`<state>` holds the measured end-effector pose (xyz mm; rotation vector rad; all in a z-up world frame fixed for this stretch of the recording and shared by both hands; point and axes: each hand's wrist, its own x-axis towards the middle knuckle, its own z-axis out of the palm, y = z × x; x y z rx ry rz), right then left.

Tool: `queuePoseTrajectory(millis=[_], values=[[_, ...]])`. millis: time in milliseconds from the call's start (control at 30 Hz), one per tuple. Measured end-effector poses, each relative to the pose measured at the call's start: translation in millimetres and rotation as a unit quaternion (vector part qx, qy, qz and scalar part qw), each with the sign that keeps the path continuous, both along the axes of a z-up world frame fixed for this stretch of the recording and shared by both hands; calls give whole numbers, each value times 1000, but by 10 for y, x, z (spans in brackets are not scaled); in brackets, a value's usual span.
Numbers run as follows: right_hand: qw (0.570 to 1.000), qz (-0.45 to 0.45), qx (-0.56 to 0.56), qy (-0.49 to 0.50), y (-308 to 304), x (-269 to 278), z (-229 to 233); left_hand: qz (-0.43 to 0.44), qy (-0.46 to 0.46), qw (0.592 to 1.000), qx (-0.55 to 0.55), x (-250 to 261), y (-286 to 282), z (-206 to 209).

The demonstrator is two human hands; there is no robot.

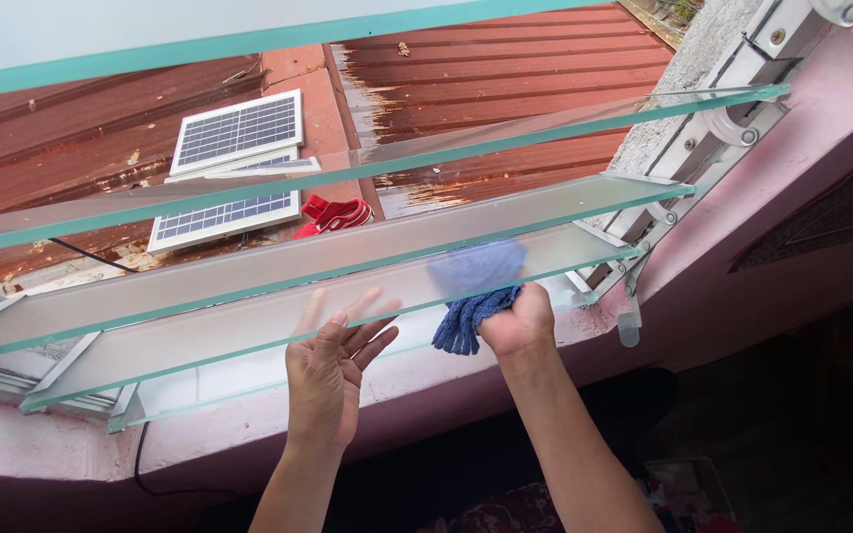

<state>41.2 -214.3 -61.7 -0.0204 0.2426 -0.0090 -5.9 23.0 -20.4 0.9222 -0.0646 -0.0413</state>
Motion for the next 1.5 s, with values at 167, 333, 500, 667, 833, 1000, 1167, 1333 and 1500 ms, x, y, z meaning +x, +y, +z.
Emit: queuePoseTrajectory(millis=[167, 333, 500, 667, 833, 1000, 1167, 1333, 1500], values=[[995, 74, -65, 26, 316, -424, 186, 6, 6, 1000, 2, 29, 25, -61], [995, 98, -8, -4, 495, -214, 66, 27, 7, 999, 24, -25, 55, -102], [996, 91, -9, -9, 644, -145, 72, 39, 15, 998, 39, -55, 59, -64], [990, 130, -35, 50, 602, -598, 294, 46, 18, 997, 52, -64, 103, -149], [988, 147, 18, -33, 641, -93, 152, 53, 15, 997, 61, -34, 109, -130], [993, 115, 12, 18, 467, -191, 88, 51, 12, 998, 46, -46, 121, -48], [998, 47, -28, 35, -425, -442, 59, 54, 19, 997, 60, -16, 101, -88], [998, -54, -1, -10, -643, -40, -12, 57, 21, 996, 66, -69, 54, -166], [997, 64, -16, 30, 305, -390, 89, 69, 28, 995, 63, -39, 28, -227]])
